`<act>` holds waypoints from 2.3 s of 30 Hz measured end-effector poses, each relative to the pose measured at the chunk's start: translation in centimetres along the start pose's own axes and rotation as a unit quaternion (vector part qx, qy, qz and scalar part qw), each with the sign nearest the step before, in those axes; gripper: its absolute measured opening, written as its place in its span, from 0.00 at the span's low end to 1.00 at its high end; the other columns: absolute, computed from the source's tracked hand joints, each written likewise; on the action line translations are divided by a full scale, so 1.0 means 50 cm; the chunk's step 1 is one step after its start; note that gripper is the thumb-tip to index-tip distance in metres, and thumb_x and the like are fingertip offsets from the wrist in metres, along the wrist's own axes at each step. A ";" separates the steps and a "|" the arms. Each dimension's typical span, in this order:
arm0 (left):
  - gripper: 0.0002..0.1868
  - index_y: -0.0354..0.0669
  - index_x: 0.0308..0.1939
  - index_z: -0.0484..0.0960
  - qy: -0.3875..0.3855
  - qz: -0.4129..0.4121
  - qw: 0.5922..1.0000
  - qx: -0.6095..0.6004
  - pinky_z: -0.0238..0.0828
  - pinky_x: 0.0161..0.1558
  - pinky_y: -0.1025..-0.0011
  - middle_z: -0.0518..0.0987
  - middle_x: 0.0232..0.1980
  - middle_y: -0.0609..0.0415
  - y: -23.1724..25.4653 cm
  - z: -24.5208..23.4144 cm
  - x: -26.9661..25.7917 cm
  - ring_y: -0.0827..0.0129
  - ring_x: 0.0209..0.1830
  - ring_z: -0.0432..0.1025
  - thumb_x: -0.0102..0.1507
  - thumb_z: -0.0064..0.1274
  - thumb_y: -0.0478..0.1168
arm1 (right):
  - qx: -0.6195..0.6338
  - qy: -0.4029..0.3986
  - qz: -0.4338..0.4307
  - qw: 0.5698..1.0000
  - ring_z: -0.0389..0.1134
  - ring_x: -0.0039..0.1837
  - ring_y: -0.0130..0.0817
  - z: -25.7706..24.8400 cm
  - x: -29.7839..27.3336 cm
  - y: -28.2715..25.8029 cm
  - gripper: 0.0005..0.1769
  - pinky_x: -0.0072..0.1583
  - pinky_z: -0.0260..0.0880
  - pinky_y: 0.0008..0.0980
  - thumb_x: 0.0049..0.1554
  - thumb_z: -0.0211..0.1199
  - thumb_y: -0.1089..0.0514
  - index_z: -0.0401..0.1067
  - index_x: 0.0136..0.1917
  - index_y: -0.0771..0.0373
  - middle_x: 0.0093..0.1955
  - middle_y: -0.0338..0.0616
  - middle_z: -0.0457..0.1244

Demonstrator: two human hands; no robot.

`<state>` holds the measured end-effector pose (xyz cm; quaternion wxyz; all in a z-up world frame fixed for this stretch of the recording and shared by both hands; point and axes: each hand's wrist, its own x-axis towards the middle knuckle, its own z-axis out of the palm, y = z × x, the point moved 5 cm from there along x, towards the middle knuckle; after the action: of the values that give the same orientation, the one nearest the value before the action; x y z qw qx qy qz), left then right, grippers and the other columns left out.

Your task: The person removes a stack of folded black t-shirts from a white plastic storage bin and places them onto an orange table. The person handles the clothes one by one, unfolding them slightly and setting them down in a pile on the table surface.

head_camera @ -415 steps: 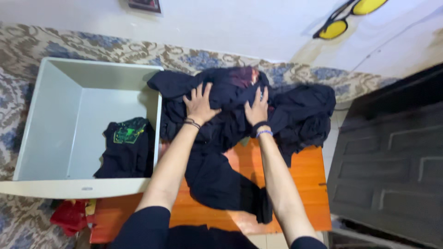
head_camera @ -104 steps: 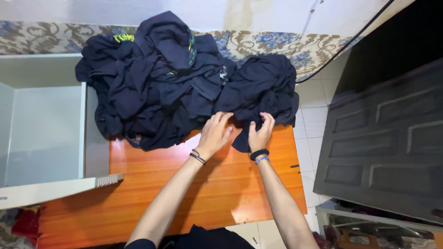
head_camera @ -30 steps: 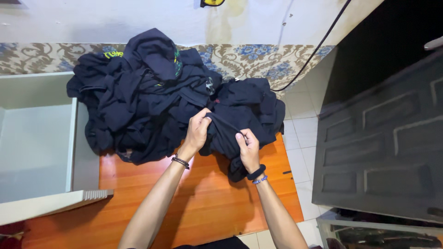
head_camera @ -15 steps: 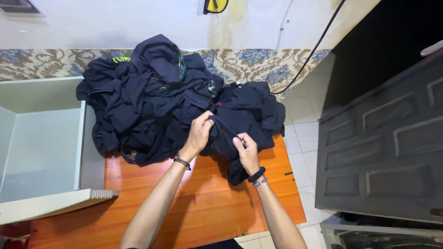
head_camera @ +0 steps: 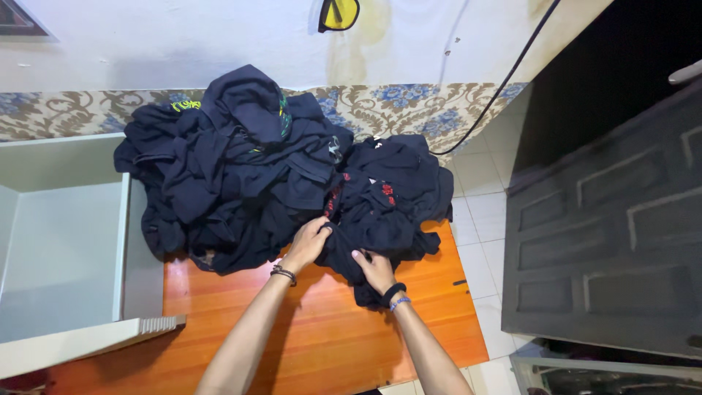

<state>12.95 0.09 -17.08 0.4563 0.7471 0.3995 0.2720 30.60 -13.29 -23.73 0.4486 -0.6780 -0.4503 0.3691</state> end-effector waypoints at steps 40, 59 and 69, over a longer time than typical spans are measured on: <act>0.15 0.32 0.35 0.74 0.004 0.180 0.981 -0.073 0.66 0.43 0.63 0.74 0.35 0.42 -0.182 0.010 -0.082 0.53 0.39 0.71 0.58 0.42 0.44 | -0.037 -0.040 -0.076 0.996 0.64 0.36 0.21 0.170 -0.079 -0.057 0.12 0.41 0.66 0.27 0.54 0.70 0.51 0.76 0.40 0.62 0.30 0.37 0.64; 0.17 0.30 0.40 0.81 -0.128 0.181 0.967 -0.123 0.62 0.56 0.71 0.78 0.44 0.55 -0.243 -0.029 -0.276 0.67 0.51 0.71 0.64 0.43 0.42 | 0.024 -0.390 -0.147 0.909 0.65 0.53 0.19 0.277 -0.356 -0.107 0.15 0.56 0.68 0.24 0.59 0.66 0.60 0.71 0.59 0.65 0.51 0.31 0.66; 0.24 0.36 0.45 0.80 -0.002 -0.001 0.993 0.119 0.67 0.56 0.59 0.79 0.49 0.37 -0.184 -0.105 -0.339 0.47 0.53 0.71 0.67 0.51 0.56 | -0.249 -0.024 -0.352 0.902 0.73 0.50 0.43 0.214 -0.174 -0.131 0.21 0.51 0.71 0.37 0.52 0.73 0.50 0.75 0.54 0.63 0.47 0.49 0.69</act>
<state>-3.36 -9.37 -23.79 0.3656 0.7958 0.4292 0.2209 16.31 -17.26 -20.22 0.3551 -0.5558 -0.7475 0.0792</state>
